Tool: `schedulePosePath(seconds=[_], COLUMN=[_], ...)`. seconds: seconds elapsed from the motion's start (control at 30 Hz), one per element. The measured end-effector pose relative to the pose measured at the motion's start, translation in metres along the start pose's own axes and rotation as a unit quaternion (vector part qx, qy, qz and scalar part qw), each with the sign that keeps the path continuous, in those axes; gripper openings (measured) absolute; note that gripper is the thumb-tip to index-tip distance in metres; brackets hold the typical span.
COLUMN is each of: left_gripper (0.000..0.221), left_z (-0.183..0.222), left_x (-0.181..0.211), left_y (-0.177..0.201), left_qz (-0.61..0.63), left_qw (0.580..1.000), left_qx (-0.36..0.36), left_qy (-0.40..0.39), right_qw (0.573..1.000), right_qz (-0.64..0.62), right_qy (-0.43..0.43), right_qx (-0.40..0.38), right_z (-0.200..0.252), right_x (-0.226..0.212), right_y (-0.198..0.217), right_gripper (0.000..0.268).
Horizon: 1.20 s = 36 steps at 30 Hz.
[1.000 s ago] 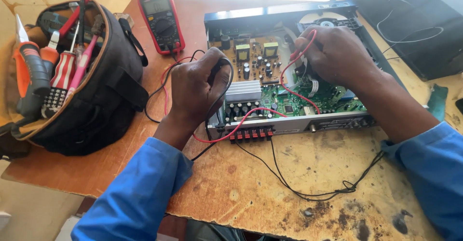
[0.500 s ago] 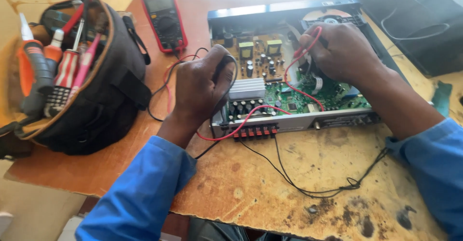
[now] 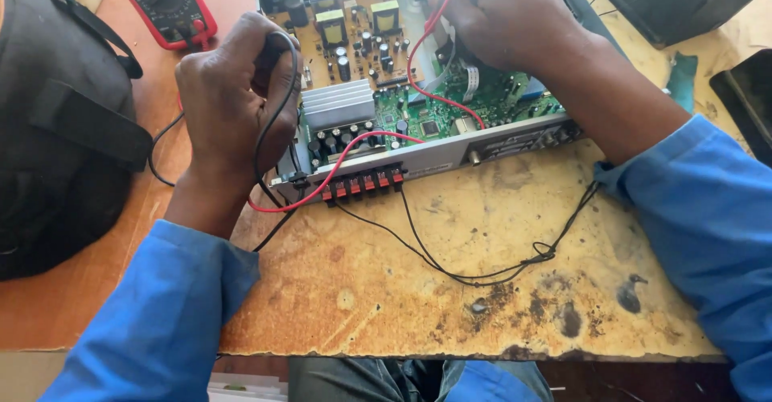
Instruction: Testing an open electronic device using a digital multimeter to diagnose issues on the circuit board.
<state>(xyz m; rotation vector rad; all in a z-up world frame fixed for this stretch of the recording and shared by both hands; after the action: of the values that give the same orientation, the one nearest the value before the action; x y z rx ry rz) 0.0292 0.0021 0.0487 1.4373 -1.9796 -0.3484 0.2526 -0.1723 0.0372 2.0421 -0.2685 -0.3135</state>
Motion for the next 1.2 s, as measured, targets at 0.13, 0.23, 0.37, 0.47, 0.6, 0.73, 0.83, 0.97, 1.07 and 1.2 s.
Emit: schedulePosePath(seconds=[0.13, 0.23, 0.37, 0.47, 0.6, 0.73, 0.83, 0.97, 1.07, 1.2], left_gripper=[0.012, 0.009, 0.012, 0.009, 0.01, 0.008, 0.008, 0.007, 0.007, 0.007], left_z=[0.0, 0.001, 0.0, -0.002, -0.002, -0.003, -0.002, -0.001, -0.002, -0.002], left_x=[-0.001, -0.001, -0.001, -0.002, -0.003, -0.004, -0.004, -0.007, -0.006, -0.004], left_y=[0.0, 0.0, 0.0, 0.0, 0.0, -0.001, -0.001, -0.003, -0.002, -0.002], left_qz=[0.005, -0.003, 0.007, -0.006, -0.013, -0.024, -0.038, -0.044, -0.046, -0.038], left_qw=[1.0, 1.0, 1.0, 1.0, 0.999, 0.999, 0.999, 0.998, 0.998, 0.999], left_qx=[0.002, 0.001, 0.002, 0.004, 0.007, 0.002, 0.006, 0.008, 0.011, 0.014], left_qy=[0.004, -0.007, 0.003, 0.01, 0.028, 0.034, 0.026, 0.033, 0.029, 0.019], right_qw=[0.951, 0.996, 0.999, 1.0, 0.998, 0.999, 0.999, 0.998, 0.998, 0.997], right_qz=[0.202, -0.012, -0.015, -0.026, -0.054, -0.045, -0.05, -0.059, -0.06, -0.06], right_qy=[0.222, 0.074, 0.018, 0.004, -0.014, -0.011, -0.008, -0.031, -0.033, -0.051], right_qx=[0.068, 0.044, 0.026, 0.009, 0.009, -0.001, 0.003, -0.006, -0.006, -0.017], right_z=[0.004, 0.002, 0.003, -0.001, -0.005, -0.007, -0.007, -0.006, -0.007, -0.006], right_x=[0.006, 0.007, 0.002, -0.009, -0.019, -0.02, -0.021, -0.021, -0.022, -0.022], right_y=[-0.015, -0.006, 0.0, 0.008, 0.016, 0.015, 0.015, 0.016, 0.017, 0.018], right_gripper=[0.038, 0.046, 0.046, 0.045, 0.036, 0.033, 0.037, 0.036, 0.035, 0.035])
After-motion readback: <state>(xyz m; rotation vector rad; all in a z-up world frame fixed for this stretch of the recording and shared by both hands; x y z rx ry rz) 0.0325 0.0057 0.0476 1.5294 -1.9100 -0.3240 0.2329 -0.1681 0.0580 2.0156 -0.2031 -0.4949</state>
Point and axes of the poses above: each hand's wrist, its own z-axis away from the middle knuckle, its own y-axis out of the back of the hand, x = y × z, the point moved 6 cm from there along -z, towards the middle knuckle, and after that the axes turned 5 degrees about y, right-handed, at the moved point
